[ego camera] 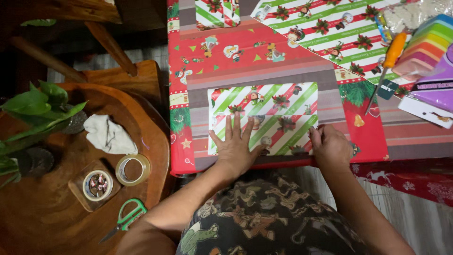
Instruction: The person wraps a small rectangular item with Christmas-themed wrapping paper. They fold the paper around the item, secure it with clear tape, and use scissors to trim excess paper. The wrapped item is placed on the table, and the person begins wrapping another item.
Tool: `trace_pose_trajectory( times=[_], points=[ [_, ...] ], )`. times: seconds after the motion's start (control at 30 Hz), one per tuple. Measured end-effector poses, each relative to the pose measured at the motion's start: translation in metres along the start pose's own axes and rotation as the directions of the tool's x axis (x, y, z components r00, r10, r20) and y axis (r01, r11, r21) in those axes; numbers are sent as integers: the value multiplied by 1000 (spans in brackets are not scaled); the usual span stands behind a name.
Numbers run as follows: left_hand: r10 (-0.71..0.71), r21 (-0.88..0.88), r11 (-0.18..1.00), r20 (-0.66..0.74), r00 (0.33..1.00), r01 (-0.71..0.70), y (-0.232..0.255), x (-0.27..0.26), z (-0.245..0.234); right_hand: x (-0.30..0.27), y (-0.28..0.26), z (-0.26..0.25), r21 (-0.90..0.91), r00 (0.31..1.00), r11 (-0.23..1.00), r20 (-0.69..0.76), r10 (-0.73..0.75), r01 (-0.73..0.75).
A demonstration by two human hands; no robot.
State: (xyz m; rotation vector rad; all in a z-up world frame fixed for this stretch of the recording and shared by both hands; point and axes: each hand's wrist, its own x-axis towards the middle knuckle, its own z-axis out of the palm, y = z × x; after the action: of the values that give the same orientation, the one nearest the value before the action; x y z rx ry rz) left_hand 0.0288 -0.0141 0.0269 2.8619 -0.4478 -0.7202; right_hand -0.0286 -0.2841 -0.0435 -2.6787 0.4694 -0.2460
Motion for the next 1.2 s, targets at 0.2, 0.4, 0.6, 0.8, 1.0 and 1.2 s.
trace_pose_trajectory(
  times=[0.2,0.4,0.6,0.8,1.0,1.2],
  points=[
    [-15,-10,1000,-12,1000,15,4,-1,-2,1,-13,-8,-45,998,997,-22,-56,55],
    [-24,2,1000,-1,1000,24,5,-1,-2,12,-50,-28,-77,995,995,-73,-69,63],
    [-42,30,999,44,998,40,3,2,-1,-26,-124,27,444,680,678,185,-709,586],
    [-31,22,999,-36,999,32,6,1,2,-28,-81,17,206,759,882,451,-469,423],
    [-34,20,999,-20,999,35,4,3,6,-17,-27,-1,-104,829,848,299,-472,520],
    [211,-387,868,-281,936,-311,29,21,45,-17,-20,4,-60,860,904,339,-381,423]
  ],
)
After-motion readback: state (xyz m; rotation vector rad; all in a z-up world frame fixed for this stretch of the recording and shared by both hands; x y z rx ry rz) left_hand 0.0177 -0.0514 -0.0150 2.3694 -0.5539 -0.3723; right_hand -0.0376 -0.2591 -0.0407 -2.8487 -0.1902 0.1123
